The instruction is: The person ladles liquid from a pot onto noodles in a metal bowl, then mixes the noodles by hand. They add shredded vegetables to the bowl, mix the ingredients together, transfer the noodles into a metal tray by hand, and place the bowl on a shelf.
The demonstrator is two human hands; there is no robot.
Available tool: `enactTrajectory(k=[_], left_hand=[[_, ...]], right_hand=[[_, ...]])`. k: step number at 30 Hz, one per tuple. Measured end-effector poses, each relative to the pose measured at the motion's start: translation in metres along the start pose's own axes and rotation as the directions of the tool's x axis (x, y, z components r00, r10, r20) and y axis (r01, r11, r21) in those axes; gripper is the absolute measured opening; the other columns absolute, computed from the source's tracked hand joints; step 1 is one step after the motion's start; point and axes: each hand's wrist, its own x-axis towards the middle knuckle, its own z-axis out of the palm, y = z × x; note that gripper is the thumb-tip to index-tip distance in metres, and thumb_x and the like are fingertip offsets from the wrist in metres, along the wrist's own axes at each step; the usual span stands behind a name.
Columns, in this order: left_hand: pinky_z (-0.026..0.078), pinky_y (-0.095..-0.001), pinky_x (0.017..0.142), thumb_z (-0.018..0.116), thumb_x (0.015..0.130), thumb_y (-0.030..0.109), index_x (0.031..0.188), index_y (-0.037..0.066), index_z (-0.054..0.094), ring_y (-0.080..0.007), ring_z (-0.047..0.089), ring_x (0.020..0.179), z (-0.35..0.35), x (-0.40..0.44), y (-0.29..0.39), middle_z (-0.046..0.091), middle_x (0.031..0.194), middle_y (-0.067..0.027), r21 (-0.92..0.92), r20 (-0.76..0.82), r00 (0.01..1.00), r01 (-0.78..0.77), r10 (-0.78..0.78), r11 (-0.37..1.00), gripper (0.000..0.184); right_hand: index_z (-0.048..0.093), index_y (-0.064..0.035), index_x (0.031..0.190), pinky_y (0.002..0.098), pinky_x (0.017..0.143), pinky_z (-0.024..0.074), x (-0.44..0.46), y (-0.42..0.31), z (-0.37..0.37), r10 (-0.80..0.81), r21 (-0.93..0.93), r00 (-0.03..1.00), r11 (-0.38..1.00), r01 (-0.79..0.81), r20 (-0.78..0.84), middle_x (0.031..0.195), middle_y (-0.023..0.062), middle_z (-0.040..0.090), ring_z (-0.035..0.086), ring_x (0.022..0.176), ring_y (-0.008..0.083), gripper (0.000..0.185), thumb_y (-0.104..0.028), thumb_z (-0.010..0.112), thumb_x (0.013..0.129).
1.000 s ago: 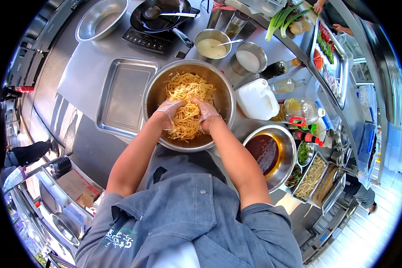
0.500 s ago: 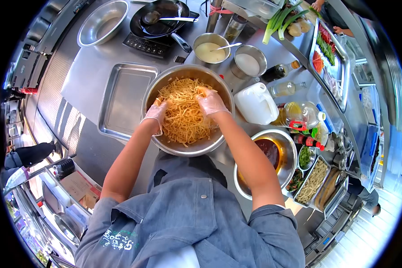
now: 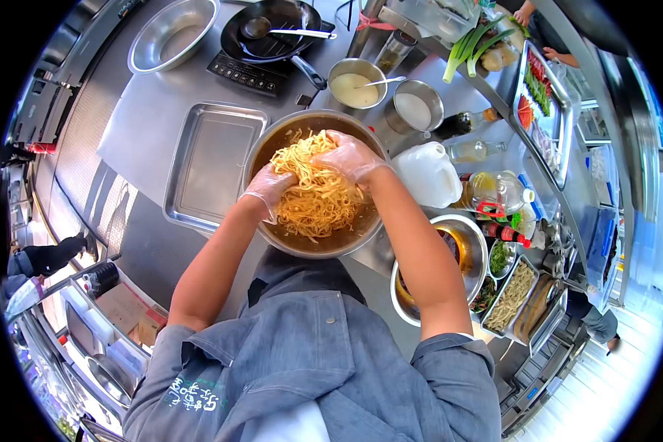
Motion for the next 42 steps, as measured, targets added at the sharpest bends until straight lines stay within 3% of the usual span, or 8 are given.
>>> enactTrajectory(k=[5,12,19,23,26,31,33,42], left_hand=[[0.052,-0.0338,0.094,0.072,0.086,0.014,0.129,0.002,0.06,-0.0199,0.067,0.103,-0.005,-0.055,0.053,0.071,0.118,-0.0114,0.458,0.176,0.951,-0.308,0.255,0.834,0.046],[0.049,-0.0419,0.1,0.065,0.086,0.026,0.127,-0.005,0.062,-0.0406,0.066,0.112,-0.037,-0.014,0.032,0.068,0.116,-0.0297,0.878,0.271,0.956,-0.198,-0.113,0.436,0.052],[0.049,-0.0408,0.1,0.057,0.092,0.027,0.141,0.009,0.058,-0.0364,0.064,0.119,-0.024,0.0,0.021,0.064,0.133,-0.0233,0.74,0.004,0.997,-0.051,0.072,0.671,0.052],[0.048,-0.0374,0.101,0.06,0.096,0.036,0.151,0.013,0.047,-0.0303,0.062,0.122,-0.038,0.026,-0.011,0.063,0.135,-0.0178,0.634,-0.023,1.0,0.005,0.012,0.774,0.061],[0.05,-0.0396,0.098,0.068,0.092,0.041,0.148,0.006,0.048,-0.0287,0.063,0.117,-0.019,0.064,-0.035,0.064,0.133,-0.0184,0.521,-0.049,0.997,0.08,-0.064,0.85,0.069],[0.059,-0.0398,0.079,0.072,0.091,0.035,0.131,0.004,0.061,-0.0258,0.071,0.099,0.017,0.033,0.001,0.07,0.117,-0.0157,0.398,0.086,0.937,0.279,-0.339,0.874,0.051],[0.061,-0.0403,0.073,0.068,0.093,0.029,0.122,0.005,0.064,-0.0249,0.072,0.093,-0.006,0.035,-0.012,0.071,0.109,-0.014,-0.115,0.294,0.896,0.379,-0.333,0.918,0.038],[0.059,-0.0421,0.078,0.063,0.095,0.025,0.132,0.006,0.055,-0.0272,0.069,0.09,-0.037,0.055,-0.007,0.067,0.112,-0.0176,-0.01,-0.124,0.957,0.263,-0.262,0.965,0.042]], right_hand=[[0.053,0.0058,0.139,0.0329,0.103,0.0475,-0.098,-0.098,0.03,-0.152,-0.252,0.955,0.964,0.086,-0.254,0.128,0.0177,0.067,0.064,0.115,0.0226,0.073,-0.021,0.081,0.077],[0.061,-0.0001,0.128,0.0339,0.094,0.0519,-0.13,-0.148,0.078,-0.254,-0.378,0.833,0.924,0.059,-0.492,0.114,0.0163,0.068,0.067,0.105,0.0254,0.052,-0.009,0.073,0.079],[0.067,-0.005,0.123,0.0329,0.096,0.0505,-0.109,-0.053,0.062,-0.298,-0.25,0.845,0.947,0.203,-0.444,0.119,0.0141,0.067,0.066,0.106,0.0254,0.04,-0.003,0.065,0.084],[0.062,-0.0081,0.137,0.0371,0.104,0.0479,-0.112,-0.019,0.096,0.123,-0.045,0.886,0.986,-0.159,-0.447,0.138,0.0157,0.061,0.057,0.128,0.0258,0.044,-0.02,0.066,0.095],[0.06,-0.0088,0.137,0.0486,0.108,0.0456,-0.08,0.002,0.117,0.743,0.923,0.643,0.357,-0.145,-0.187,0.14,0.0116,0.062,0.061,0.124,0.0288,0.05,-0.043,0.062,0.1],[0.057,-0.0141,0.139,0.0584,0.103,0.048,-0.018,0.126,0.077,0.38,0.984,0.908,-0.046,-0.172,0.177,0.138,0.0093,0.062,0.062,0.121,0.0321,0.047,-0.037,0.065,0.098],[0.053,-0.0158,0.141,0.0538,0.1,0.0513,-0.037,0.099,0.073,0.516,0.962,0.853,0.262,-0.073,-0.076,0.133,0.0082,0.063,0.064,0.116,0.0299,0.049,-0.029,0.069,0.096],[0.045,-0.0092,0.149,0.0398,0.095,0.0509,-0.089,0.046,0.054,0.455,0.659,0.818,0.741,-0.128,-0.353,0.131,0.0109,0.062,0.06,0.119,0.0245,0.06,-0.023,0.07,0.096]])
